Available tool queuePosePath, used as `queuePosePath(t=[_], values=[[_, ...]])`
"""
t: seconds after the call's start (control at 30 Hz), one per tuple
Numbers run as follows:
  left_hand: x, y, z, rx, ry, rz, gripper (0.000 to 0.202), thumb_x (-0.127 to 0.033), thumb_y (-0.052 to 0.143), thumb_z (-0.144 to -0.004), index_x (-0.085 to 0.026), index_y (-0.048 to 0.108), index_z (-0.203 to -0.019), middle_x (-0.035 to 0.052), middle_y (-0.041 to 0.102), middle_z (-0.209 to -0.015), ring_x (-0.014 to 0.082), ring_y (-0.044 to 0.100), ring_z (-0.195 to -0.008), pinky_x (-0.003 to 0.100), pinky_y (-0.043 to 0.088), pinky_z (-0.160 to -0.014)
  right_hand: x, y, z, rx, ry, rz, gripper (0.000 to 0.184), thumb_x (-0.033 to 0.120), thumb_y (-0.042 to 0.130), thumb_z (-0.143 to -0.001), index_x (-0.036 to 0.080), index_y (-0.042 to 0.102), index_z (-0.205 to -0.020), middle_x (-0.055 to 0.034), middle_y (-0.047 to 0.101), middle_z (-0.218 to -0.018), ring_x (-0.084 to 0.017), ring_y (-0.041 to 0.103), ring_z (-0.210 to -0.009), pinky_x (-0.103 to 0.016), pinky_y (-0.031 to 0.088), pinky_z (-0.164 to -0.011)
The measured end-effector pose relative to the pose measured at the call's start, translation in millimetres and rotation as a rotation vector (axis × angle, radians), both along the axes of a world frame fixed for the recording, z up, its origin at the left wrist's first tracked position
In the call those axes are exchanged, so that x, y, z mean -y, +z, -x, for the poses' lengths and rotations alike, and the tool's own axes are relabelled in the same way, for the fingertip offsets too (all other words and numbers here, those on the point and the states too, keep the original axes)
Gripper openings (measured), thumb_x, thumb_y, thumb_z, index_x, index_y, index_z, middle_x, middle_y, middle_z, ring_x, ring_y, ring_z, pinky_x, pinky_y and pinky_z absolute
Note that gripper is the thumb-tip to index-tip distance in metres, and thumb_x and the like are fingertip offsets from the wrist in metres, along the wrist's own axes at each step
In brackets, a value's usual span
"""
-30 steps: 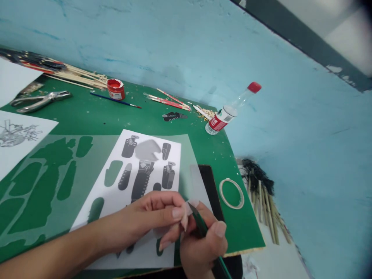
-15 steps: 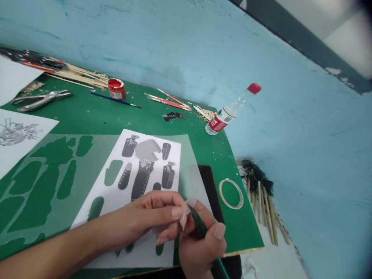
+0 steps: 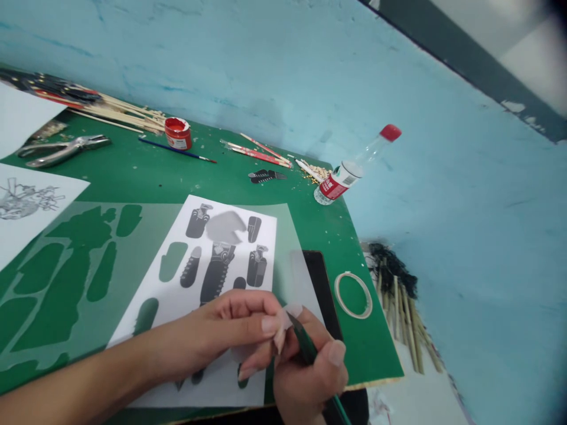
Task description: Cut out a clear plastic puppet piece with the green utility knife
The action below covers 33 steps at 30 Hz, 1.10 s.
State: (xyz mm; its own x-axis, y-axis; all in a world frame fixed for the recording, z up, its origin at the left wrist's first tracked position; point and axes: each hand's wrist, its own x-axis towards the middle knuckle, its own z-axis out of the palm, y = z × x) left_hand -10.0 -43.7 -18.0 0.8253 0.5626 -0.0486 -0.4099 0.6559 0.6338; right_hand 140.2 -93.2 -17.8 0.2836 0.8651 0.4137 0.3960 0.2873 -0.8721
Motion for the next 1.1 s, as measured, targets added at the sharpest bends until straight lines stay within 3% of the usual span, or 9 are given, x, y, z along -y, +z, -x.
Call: queuePosePath(t=[0.13,0.4,0.67,0.87,1.1], values=[[1,0.9,1,0.012,0.009,0.011,0.032,-0.050,0.080,-0.109,-0.021,0.075,-0.097,-0.0047,0.063,-0.069,0.0090,0.041,-0.052,0.022,0.031,-0.053,-2,2.5,1,-0.080,0.026,-0.066,0.080,0.057,0.027,-0.123,0.025,0.052,-0.055,0.0013,0.059,-0.046,-0.015,0.060,-0.038,-0.026,0.044,-0.040],[-2,2.8,1,0.004,-0.021,0.003,0.034,-0.051,0.080,-0.108,-0.021,0.073,-0.096,-0.0044,0.062,-0.069,0.0088,0.040,-0.052,0.023,0.030,-0.053,-9,13.3,2,-0.096,0.031,-0.100,0.080,0.056,0.033,-0.124,0.025,0.053,-0.053,0.0018,0.060,-0.046,-0.015,0.059,-0.038,-0.027,0.039,-0.038],[-1,2.9,3,-0.064,-0.029,0.010,0.041,-0.060,0.082,-0.103,-0.021,0.072,-0.095,-0.0045,0.060,-0.067,0.0086,0.036,-0.049,0.025,0.024,-0.051,-5,4.9,1,-0.194,0.085,-0.047,0.075,0.055,0.033,-0.122,0.025,0.051,-0.056,0.0012,0.057,-0.045,-0.016,0.058,-0.041,-0.027,0.046,-0.042],[-1,3.9,3,0.008,-0.026,0.004,0.032,-0.050,0.079,-0.109,-0.020,0.073,-0.096,-0.0049,0.059,-0.067,0.0086,0.037,-0.050,0.024,0.028,-0.054,-8,9.6,1,-0.187,0.096,-0.064,0.077,0.058,0.034,-0.121,0.025,0.048,-0.053,0.0021,0.052,-0.042,-0.015,0.054,-0.036,-0.025,0.042,-0.039],[-1,4.6,3,0.012,-0.026,0.002,0.034,-0.051,0.080,-0.108,-0.020,0.075,-0.096,-0.0044,0.060,-0.067,0.0087,0.039,-0.050,0.024,0.028,-0.052,-8,12.9,4,-0.082,-0.010,-0.099,0.079,0.055,0.033,-0.122,0.026,0.047,-0.050,0.0020,0.050,-0.040,-0.016,0.053,-0.032,-0.027,0.043,-0.036]])
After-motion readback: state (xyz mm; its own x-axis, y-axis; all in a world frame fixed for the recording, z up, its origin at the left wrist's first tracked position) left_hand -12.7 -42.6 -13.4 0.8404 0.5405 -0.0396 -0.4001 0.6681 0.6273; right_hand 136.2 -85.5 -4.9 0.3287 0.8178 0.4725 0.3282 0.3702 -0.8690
